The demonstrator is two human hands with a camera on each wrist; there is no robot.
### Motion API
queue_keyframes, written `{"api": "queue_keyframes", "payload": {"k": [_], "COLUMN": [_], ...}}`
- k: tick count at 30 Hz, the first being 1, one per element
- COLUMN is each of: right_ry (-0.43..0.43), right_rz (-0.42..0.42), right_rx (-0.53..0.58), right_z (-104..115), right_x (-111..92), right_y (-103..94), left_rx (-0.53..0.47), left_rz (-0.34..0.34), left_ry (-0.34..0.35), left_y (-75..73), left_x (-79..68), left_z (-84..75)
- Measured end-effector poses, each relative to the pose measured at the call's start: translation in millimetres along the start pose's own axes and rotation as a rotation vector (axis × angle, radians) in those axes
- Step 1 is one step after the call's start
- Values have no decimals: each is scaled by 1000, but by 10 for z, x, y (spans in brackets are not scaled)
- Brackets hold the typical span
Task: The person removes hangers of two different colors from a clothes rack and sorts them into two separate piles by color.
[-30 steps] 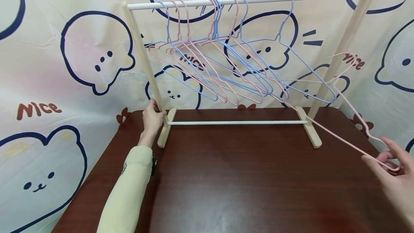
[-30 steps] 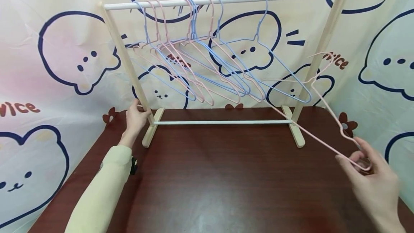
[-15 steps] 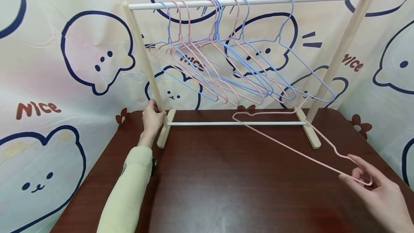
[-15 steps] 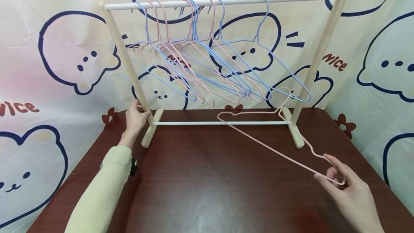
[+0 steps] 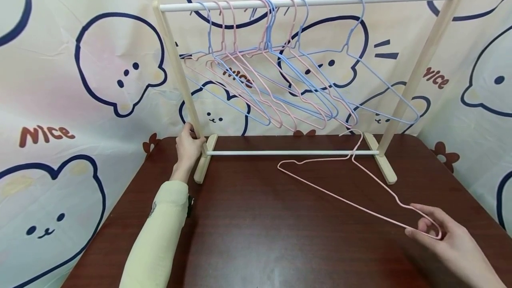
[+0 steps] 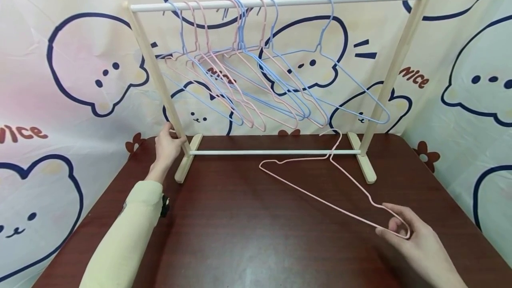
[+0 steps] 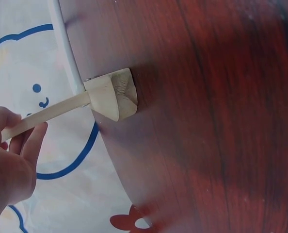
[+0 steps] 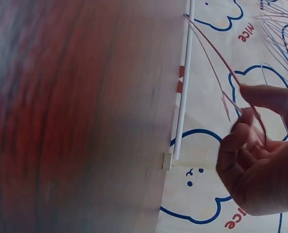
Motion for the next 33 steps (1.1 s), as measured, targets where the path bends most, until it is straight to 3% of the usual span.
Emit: {"api": "queue_keyframes", "payload": {"k": [6,15,20,27,33], "right_ry": [43,146,49,-24,-83], "right_rz": [142,430,436,462,388], "right_rx": [-95,-158,-181,-99,-250], "right_z": [-60,-100,-208,-312,-293], "right_x": [45,153,220,287,300], "right_y": [11,19,52,70,87], "left_rx": [9,20,22,10,8], "left_rz": [7,32,33,40,40], "left_ry": [-4,-19,-16,-22,-20], "left_y": [14,-4,-8,-10,-17], "left_x": [10,5,15,11,0], "left_z": [-7,-26,-17,-34,-36]}}
Point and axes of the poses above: each hand's wrist, its own x-axis towards the middle knuckle, its own y-axis out of the palm, z = x × y, the point moved 1 cm from there along x, towards the middle knuckle, and after that the axes turned 10 degrees about y, right-handed, at the moved point
